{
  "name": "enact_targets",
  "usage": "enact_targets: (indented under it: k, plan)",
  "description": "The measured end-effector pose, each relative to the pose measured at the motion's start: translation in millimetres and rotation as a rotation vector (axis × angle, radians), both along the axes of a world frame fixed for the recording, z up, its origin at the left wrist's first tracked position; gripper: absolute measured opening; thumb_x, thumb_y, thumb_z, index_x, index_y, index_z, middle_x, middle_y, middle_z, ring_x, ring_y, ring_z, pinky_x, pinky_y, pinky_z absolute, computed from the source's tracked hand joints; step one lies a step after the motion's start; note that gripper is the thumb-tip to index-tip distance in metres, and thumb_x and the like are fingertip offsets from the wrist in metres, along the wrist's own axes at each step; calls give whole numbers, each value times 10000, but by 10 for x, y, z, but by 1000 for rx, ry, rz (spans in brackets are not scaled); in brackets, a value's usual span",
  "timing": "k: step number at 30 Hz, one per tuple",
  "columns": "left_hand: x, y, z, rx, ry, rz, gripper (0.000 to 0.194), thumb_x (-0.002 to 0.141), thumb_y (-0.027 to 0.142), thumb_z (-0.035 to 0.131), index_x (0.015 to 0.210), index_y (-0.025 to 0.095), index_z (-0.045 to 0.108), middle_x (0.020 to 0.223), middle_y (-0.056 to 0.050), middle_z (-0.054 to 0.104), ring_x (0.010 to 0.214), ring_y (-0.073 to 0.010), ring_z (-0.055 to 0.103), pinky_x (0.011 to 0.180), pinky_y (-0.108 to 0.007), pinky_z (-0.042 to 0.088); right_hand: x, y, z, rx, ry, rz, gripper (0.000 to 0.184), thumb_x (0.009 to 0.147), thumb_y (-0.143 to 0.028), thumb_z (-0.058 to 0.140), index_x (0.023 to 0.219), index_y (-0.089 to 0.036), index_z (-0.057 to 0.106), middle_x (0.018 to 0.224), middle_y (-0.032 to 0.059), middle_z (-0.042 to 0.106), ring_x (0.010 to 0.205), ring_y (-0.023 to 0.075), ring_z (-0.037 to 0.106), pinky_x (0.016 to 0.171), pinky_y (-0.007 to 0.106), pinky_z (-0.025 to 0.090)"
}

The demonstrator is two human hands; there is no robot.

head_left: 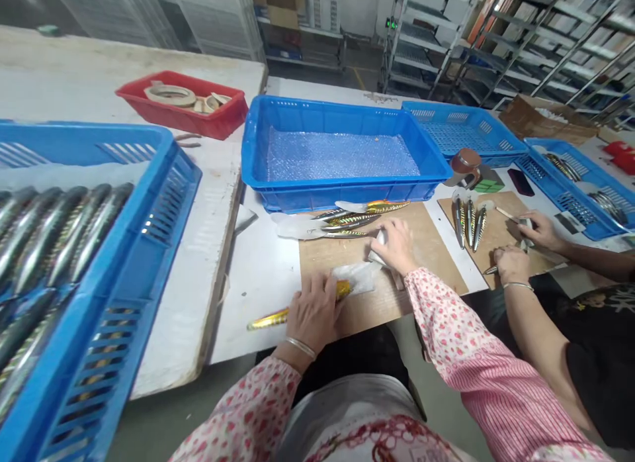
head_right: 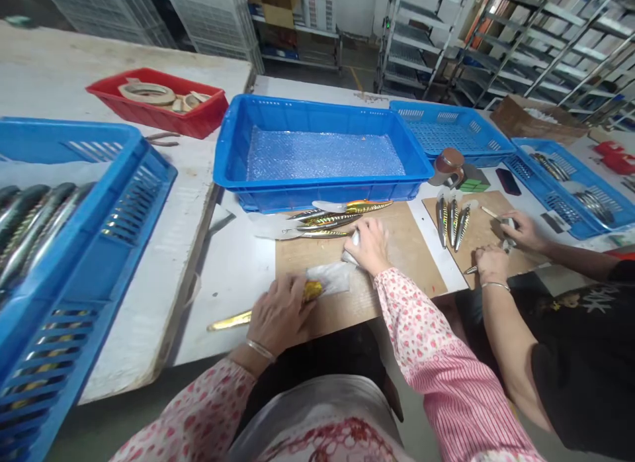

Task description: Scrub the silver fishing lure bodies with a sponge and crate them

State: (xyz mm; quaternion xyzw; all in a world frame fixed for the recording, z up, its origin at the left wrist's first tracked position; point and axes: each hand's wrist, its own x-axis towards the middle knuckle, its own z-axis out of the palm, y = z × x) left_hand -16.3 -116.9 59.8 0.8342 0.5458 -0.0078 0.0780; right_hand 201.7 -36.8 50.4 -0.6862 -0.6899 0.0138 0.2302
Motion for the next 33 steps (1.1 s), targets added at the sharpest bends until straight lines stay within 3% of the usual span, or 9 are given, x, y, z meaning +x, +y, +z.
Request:
enact_targets:
  k: [4,8,13,18,24,30,33]
  plan:
    - [62,-60,60,-220,40,-25,290,912,253,365,1174,191,471,1051,-107,584,852,-219,626,633,-298,463,55,-50,-168,6,37,-78,230,767,-328,585,968,-220,600,1057,70,523,1017,271,434,872,413,338]
    - [67,-23,44,-356,31,-60,351,901,260,398,1239,170,429,934,-101,665,829,-244,660,711,-348,484,-97,-183,-169,13,85,-158,231,773,-322,589,975,-210,596,1081,78,509,1022,270,433,871,405,344]
    - [92,-72,-36,-422,-56,-4,360,913,264,367,1255,157,399,947,-122,685,879,-255,670,745,-349,479,-431,-469,-159,-48,142,29,196,767,-289,605,957,-243,599,1087,54,504,1039,253,431,878,378,356]
    - [149,-83,-14,-557,-133,46,371,888,278,409,1236,152,380,961,-131,688,878,-273,675,738,-357,481,-293,-231,-102,-70,100,-5,201,772,-289,587,960,-218,596,1063,76,516,1019,274,431,854,402,361]
    - [177,-69,-65,-555,-148,41,355,885,232,376,1226,131,384,949,-152,690,860,-269,684,715,-344,480,-382,-332,-100,-77,94,114,180,768,-294,597,939,-238,585,1081,54,513,1033,260,429,874,387,356]
    - [173,-63,-56,-560,-126,50,373,895,295,376,1235,140,378,928,-153,692,838,-270,685,677,-328,473,-312,-202,-68,-82,25,36,243,764,-294,599,995,-220,584,1082,70,505,1033,279,418,873,423,352]
    - [179,-43,-49,-550,-134,39,390,889,268,383,1255,134,364,938,-161,694,848,-268,686,694,-332,471,-367,-298,-99,-96,63,124,239,758,-287,619,990,-238,587,1088,46,512,1036,254,427,878,388,357]
